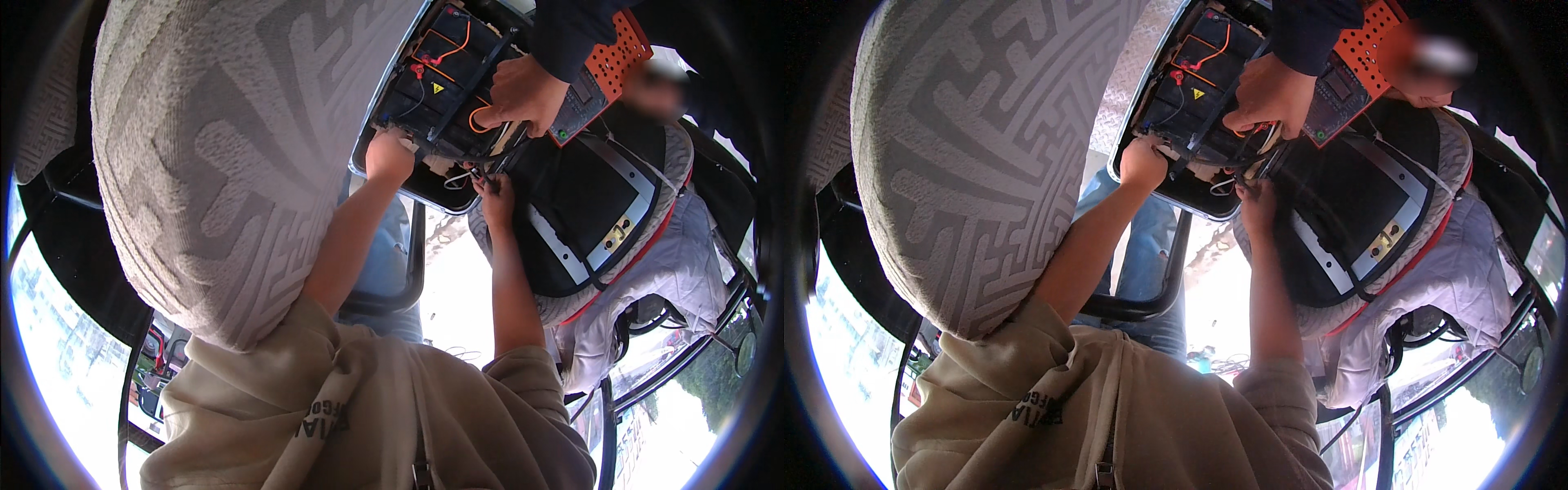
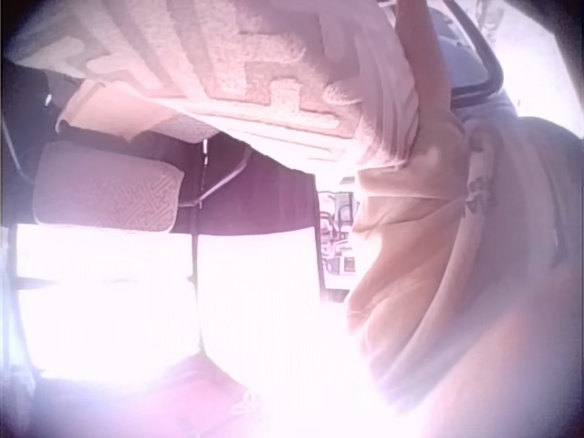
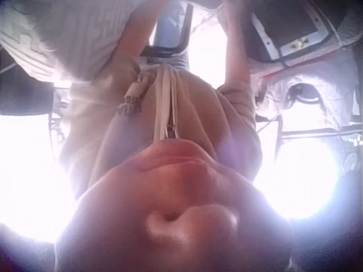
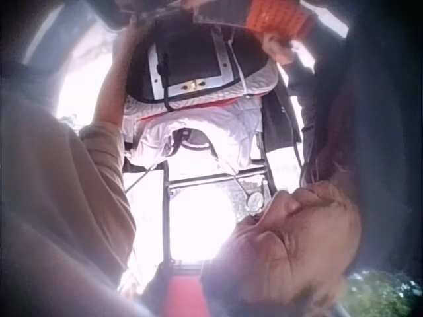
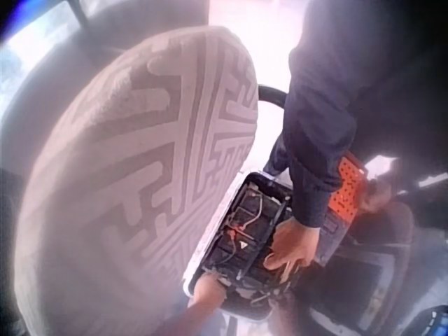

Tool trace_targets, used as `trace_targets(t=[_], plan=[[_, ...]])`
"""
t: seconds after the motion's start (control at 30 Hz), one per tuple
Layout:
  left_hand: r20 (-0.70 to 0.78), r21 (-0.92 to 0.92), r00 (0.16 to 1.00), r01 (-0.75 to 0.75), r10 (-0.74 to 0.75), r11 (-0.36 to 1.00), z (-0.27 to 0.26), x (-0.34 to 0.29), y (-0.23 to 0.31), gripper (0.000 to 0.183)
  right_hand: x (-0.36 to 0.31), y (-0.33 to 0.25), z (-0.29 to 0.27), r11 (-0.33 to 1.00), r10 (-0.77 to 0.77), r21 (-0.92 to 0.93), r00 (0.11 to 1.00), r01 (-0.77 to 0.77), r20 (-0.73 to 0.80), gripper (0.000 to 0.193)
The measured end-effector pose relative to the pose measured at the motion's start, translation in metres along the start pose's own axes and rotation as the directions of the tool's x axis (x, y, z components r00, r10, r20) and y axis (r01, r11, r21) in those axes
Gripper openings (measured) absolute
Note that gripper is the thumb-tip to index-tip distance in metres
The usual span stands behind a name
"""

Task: The person carries an orange battery tester from inside a workshop to an electric scooter outside. They open the scooter's seat compartment, connect the tester leads to the battery terminals, and observe the digital display while another person stands nearby.

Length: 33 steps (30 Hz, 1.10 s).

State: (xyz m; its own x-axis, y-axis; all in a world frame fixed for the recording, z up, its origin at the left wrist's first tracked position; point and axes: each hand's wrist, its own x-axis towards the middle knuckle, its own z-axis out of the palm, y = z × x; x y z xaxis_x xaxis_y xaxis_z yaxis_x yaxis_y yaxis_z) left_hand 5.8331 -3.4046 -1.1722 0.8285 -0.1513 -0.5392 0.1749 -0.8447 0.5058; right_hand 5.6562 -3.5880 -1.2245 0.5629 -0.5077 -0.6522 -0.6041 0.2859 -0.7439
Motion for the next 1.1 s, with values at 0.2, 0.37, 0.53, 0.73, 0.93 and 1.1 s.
trace_targets(t=[0.2, 0.37, 0.53, 0.73, 0.93, 1.1], plan=[[0.068, -0.136, 0.99, 0.132, -0.123, 0.982, -0.006, 0.008, 0.004, 0.025, -0.003, -0.006, 0.0, 0.998, 0.061, -0.003, 0.998, -0.061, 0.019, 0.01], [0.126, -0.021, 0.978, 0.17, -0.166, 0.985, 0.001, 0.01, -0.007, 0.021, -0.005, -0.01, 0.001, 0.98, 0.148, 0.123, 0.985, -0.157, 0.085, 0.017], [-0.007, 0.007, 0.988, 0.154, -0.154, 0.988, -0.001, 0.01, -0.009, 0.017, -0.005, -0.033, -0.006, 0.994, 0.11, -0.039, 0.941, -0.103, 0.32, 0.024], [0.023, 0.111, 0.965, 0.258, -0.262, 0.96, 0.011, 0.019, -0.024, 0.02, -0.003, -0.052, -0.001, 0.607, 0.393, 0.609, 0.859, -0.51, 0.328, 0.02], [0.006, 0.14, 0.978, 0.205, -0.208, 0.969, 0.015, 0.019, -0.029, 0.02, 0.006, -0.042, 0.021, 0.789, 0.579, 0.15, 0.802, -0.596, 0.145, 0.006], [0.045, 0.23, 0.988, 0.134, -0.148, 0.964, 0.017, 0.019, -0.041, 0.02, 0.019, -0.033, 0.025, 0.663, 0.744, 0.021, 0.662, -0.748, 0.094, 0.003]])
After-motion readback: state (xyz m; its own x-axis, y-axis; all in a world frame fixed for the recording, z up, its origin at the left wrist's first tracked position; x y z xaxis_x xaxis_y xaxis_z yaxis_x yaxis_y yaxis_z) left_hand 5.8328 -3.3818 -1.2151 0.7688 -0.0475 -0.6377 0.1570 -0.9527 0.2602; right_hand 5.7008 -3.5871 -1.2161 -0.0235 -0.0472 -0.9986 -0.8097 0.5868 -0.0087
